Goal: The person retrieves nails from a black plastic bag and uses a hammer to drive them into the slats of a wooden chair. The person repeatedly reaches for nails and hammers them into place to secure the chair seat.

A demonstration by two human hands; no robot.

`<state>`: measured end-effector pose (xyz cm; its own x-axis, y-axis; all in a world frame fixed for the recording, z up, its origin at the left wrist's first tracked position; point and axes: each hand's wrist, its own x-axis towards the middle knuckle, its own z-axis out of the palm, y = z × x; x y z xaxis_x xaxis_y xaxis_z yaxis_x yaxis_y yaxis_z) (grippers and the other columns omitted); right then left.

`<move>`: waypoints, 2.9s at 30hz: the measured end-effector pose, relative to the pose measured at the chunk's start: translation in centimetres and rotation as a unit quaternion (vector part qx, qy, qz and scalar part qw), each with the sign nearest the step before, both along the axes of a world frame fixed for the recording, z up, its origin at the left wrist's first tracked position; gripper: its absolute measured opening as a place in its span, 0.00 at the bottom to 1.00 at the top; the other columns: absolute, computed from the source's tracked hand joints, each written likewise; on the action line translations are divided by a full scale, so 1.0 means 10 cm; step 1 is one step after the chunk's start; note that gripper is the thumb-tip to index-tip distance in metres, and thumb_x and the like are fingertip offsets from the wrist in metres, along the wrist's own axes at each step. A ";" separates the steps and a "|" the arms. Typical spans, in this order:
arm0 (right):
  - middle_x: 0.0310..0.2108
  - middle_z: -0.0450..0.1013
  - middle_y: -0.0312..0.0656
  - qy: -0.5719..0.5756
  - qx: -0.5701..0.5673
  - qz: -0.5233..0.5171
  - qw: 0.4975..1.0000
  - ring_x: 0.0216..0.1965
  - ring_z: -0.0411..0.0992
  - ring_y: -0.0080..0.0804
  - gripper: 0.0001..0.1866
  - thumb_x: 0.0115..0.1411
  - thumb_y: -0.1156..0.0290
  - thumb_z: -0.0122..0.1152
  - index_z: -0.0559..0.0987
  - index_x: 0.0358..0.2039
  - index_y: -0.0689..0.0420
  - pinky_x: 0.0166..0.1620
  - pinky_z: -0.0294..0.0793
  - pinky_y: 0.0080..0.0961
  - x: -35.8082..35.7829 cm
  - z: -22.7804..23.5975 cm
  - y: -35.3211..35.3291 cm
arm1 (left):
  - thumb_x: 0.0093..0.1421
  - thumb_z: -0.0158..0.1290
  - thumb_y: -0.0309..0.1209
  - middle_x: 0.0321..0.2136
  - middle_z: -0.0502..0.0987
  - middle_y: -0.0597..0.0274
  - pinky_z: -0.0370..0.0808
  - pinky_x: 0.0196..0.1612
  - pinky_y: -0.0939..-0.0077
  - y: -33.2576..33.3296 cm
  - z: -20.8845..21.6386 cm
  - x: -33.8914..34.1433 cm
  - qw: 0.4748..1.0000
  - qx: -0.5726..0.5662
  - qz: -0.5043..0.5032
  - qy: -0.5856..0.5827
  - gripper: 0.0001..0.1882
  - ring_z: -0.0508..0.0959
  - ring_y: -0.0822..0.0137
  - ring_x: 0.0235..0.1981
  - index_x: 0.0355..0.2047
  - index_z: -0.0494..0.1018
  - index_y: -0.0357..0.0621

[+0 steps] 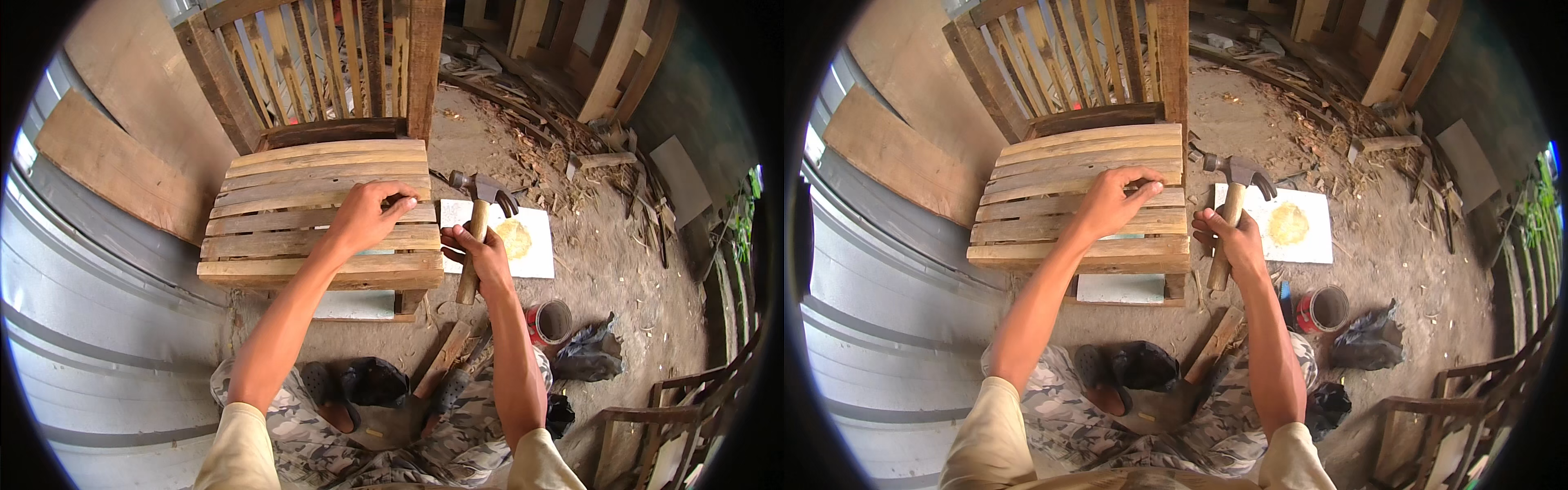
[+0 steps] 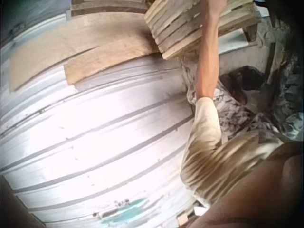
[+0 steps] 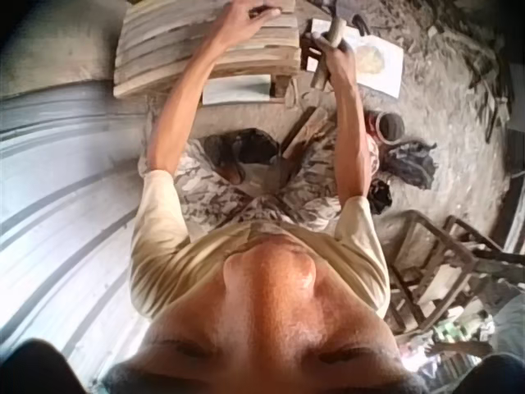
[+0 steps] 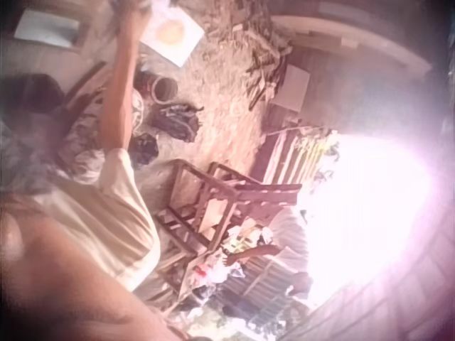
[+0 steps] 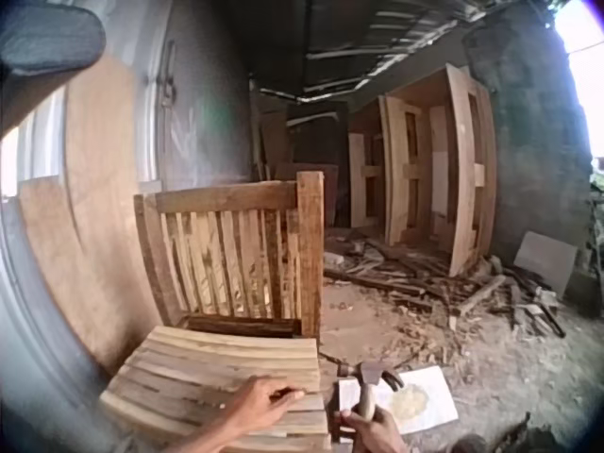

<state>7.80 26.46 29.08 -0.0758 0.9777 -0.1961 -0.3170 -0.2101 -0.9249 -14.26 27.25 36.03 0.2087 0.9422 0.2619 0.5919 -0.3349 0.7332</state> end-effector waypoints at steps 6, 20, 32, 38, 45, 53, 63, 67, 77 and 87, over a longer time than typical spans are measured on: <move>0.39 0.77 0.51 -0.012 -0.009 0.008 1.000 0.39 0.79 0.37 0.18 0.62 0.71 0.62 0.70 0.46 0.70 0.41 0.82 0.30 0.08 -0.02 -0.05 | 0.61 0.59 0.37 0.38 0.83 0.56 0.74 0.48 0.69 0.01 -0.10 -0.05 1.000 0.005 0.007 0.003 0.13 0.81 0.63 0.42 0.40 0.81 0.43; 0.40 0.78 0.53 -0.028 -0.011 0.004 1.000 0.40 0.79 0.39 0.16 0.62 0.71 0.63 0.71 0.44 0.69 0.42 0.83 0.33 0.13 -0.01 -0.08 | 0.60 0.60 0.40 0.39 0.82 0.54 0.75 0.48 0.67 -0.04 -0.07 -0.06 0.998 0.010 0.036 0.040 0.14 0.81 0.60 0.41 0.41 0.83 0.46; 0.36 0.77 0.49 -0.082 0.026 0.019 0.996 0.36 0.79 0.36 0.16 0.62 0.68 0.63 0.72 0.43 0.67 0.36 0.82 0.30 0.12 0.01 -0.13 | 0.60 0.60 0.42 0.39 0.82 0.54 0.74 0.49 0.65 -0.03 -0.09 -0.06 0.999 0.021 0.027 0.026 0.15 0.80 0.58 0.42 0.40 0.83 0.46; 0.24 0.74 0.41 -0.306 0.093 0.014 0.947 0.17 0.71 0.24 0.19 0.62 0.60 0.64 0.71 0.33 0.65 0.20 0.73 0.23 0.17 0.48 -0.34 | 0.60 0.59 0.41 0.38 0.81 0.57 0.74 0.49 0.63 -0.02 -0.11 -0.06 0.997 0.072 0.016 0.038 0.14 0.79 0.54 0.43 0.37 0.83 0.44; 0.21 0.72 0.58 -0.485 0.215 0.015 0.848 0.23 0.73 0.54 0.16 0.63 0.64 0.60 0.70 0.34 0.67 0.29 0.70 0.42 -0.14 1.11 -0.65 | 0.58 0.61 0.42 0.38 0.81 0.54 0.73 0.48 0.63 0.03 -0.18 -0.15 0.994 0.092 0.006 0.050 0.16 0.78 0.54 0.44 0.36 0.82 0.41; 0.26 0.75 0.63 -0.600 0.232 0.061 0.763 0.32 0.75 0.63 0.15 0.63 0.65 0.56 0.71 0.37 0.68 0.38 0.72 0.50 -0.29 1.28 -0.58 | 0.56 0.62 0.41 0.38 0.80 0.54 0.72 0.50 0.64 0.05 -0.15 -0.11 0.995 0.084 0.019 0.058 0.15 0.77 0.55 0.46 0.37 0.83 0.42; 0.29 0.76 0.61 -0.640 0.239 0.064 0.727 0.35 0.76 0.58 0.21 0.64 0.57 0.56 0.73 0.42 0.66 0.39 0.72 0.47 -0.31 1.27 -0.60 | 0.56 0.61 0.41 0.39 0.80 0.57 0.71 0.52 0.65 0.09 -0.24 -0.13 0.993 0.103 0.003 0.059 0.14 0.76 0.55 0.46 0.36 0.84 0.45; 0.31 0.76 0.60 -0.633 0.210 0.055 0.743 0.35 0.76 0.58 0.20 0.64 0.58 0.56 0.72 0.42 0.66 0.40 0.72 0.48 -0.41 1.40 -0.63 | 0.56 0.62 0.40 0.38 0.80 0.55 0.71 0.52 0.64 0.08 -0.25 -0.16 0.992 0.116 -0.006 0.045 0.13 0.76 0.55 0.45 0.35 0.84 0.44; 0.31 0.75 0.63 -0.623 0.207 0.020 0.754 0.36 0.76 0.60 0.20 0.64 0.59 0.56 0.71 0.41 0.66 0.40 0.72 0.49 -0.46 1.41 -0.68 | 0.55 0.62 0.40 0.37 0.80 0.57 0.71 0.51 0.64 0.09 -0.26 -0.18 0.993 0.110 -0.009 0.047 0.13 0.76 0.55 0.44 0.35 0.84 0.45; 0.25 0.74 0.64 -0.608 0.230 0.023 0.759 0.31 0.75 0.63 0.15 0.64 0.66 0.52 0.69 0.39 0.68 0.38 0.73 0.50 -0.42 1.39 -0.67 | 0.55 0.62 0.42 0.37 0.80 0.60 0.72 0.50 0.67 0.10 -0.28 -0.19 0.996 0.086 0.000 0.036 0.14 0.77 0.58 0.43 0.34 0.84 0.46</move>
<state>3.62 19.73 43.02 -0.1489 0.9655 0.2134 0.8288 0.2396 -0.5056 -16.19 28.24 33.24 0.2333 0.8850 0.4029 0.6408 -0.4516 0.6208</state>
